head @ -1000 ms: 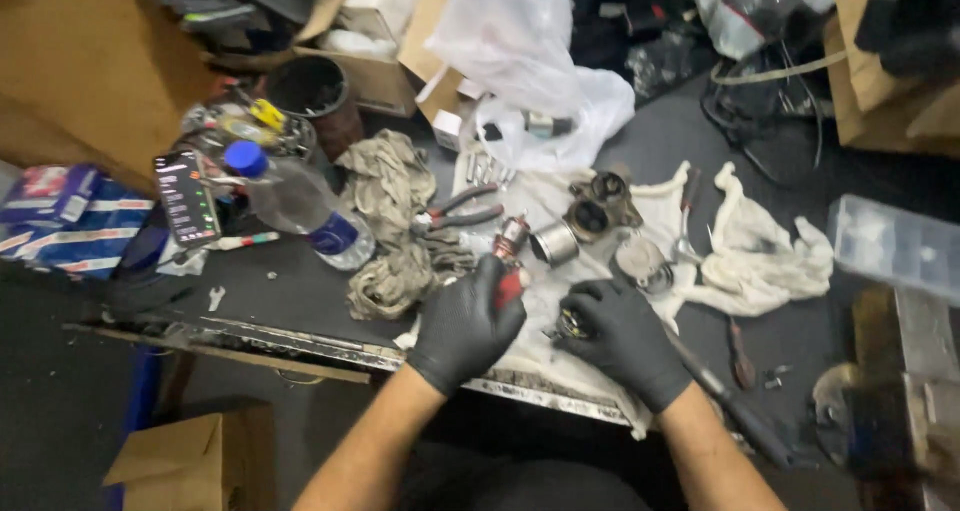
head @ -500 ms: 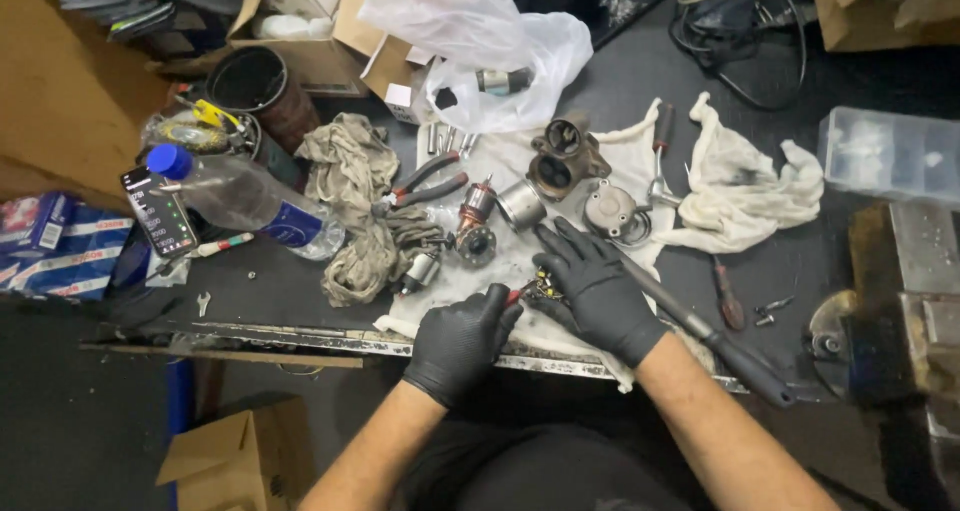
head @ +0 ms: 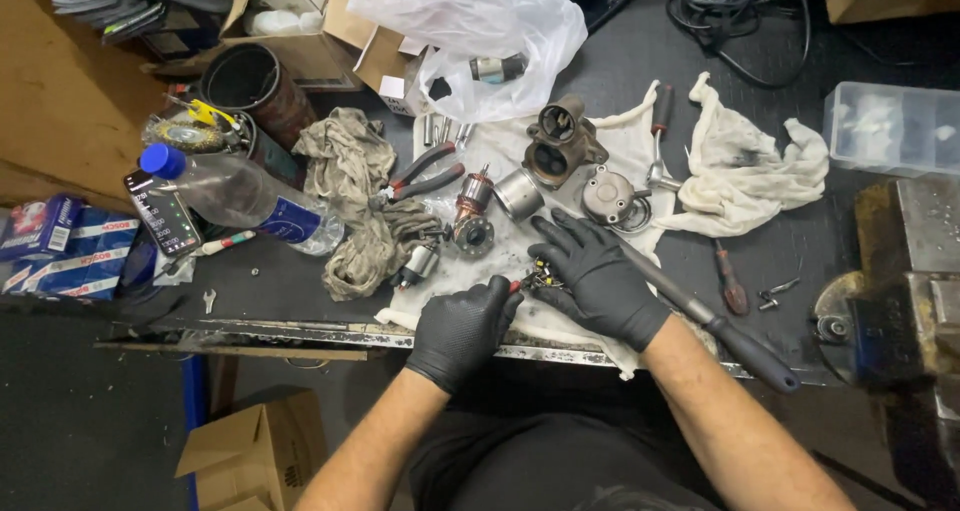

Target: The person disassembles a cylindrical electrical component, likely a starter motor, on a cluttered workbench. They use pliers to remove internal parts, including a small metal clip and a brush assembly, and place them on a white cloth. The person then uses a screwdriver to adjust or remove additional components from the housing.

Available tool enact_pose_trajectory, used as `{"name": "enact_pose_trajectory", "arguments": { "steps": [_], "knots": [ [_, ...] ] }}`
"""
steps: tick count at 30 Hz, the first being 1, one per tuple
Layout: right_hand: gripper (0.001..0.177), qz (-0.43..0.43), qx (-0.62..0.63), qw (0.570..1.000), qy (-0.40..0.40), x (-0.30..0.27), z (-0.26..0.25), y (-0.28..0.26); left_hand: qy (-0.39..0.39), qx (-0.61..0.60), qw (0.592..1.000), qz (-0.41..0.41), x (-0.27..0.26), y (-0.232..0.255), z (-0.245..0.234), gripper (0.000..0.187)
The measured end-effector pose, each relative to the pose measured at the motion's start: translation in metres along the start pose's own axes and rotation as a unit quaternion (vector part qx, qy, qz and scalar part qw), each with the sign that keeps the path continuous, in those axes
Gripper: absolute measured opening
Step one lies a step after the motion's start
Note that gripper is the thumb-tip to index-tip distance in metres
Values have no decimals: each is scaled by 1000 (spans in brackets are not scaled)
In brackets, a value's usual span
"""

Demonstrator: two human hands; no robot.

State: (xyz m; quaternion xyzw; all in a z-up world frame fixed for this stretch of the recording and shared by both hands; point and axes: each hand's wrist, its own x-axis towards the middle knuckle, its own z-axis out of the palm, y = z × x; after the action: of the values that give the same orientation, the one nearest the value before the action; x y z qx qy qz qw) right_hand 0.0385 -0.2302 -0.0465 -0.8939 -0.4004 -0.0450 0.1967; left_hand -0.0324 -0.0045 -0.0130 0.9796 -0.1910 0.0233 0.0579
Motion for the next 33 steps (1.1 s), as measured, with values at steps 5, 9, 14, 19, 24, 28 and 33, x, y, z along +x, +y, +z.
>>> {"name": "enact_pose_trajectory", "arguments": {
  "steps": [5, 9, 14, 19, 24, 28, 33],
  "knots": [
    [55, 25, 90, 995, 20, 1, -5, 1, -1, -12, 1000, 14, 5, -1, -9, 27],
    [50, 60, 159, 983, 65, 2, -4, 4, 26, 20, 998, 59, 16, -8, -13, 18],
    [55, 66, 109, 989, 69, 5, 2, 8, 34, -13, 996, 77, 33, -16, -23, 18],
    [57, 59, 40, 996, 61, 5, 7, 21, -2, -43, 997, 65, 41, -19, -11, 21],
    [51, 35, 68, 995, 71, 5, -4, 18, 42, 14, 997, 64, 40, -18, -4, 22],
    [51, 41, 79, 993, 79, 4, -5, 16, 42, 10, 997, 63, 40, -16, -7, 22],
    [55, 59, 69, 994, 63, 4, -3, 16, 13, -15, 999, 49, 39, -12, -13, 24]
  ]
}}
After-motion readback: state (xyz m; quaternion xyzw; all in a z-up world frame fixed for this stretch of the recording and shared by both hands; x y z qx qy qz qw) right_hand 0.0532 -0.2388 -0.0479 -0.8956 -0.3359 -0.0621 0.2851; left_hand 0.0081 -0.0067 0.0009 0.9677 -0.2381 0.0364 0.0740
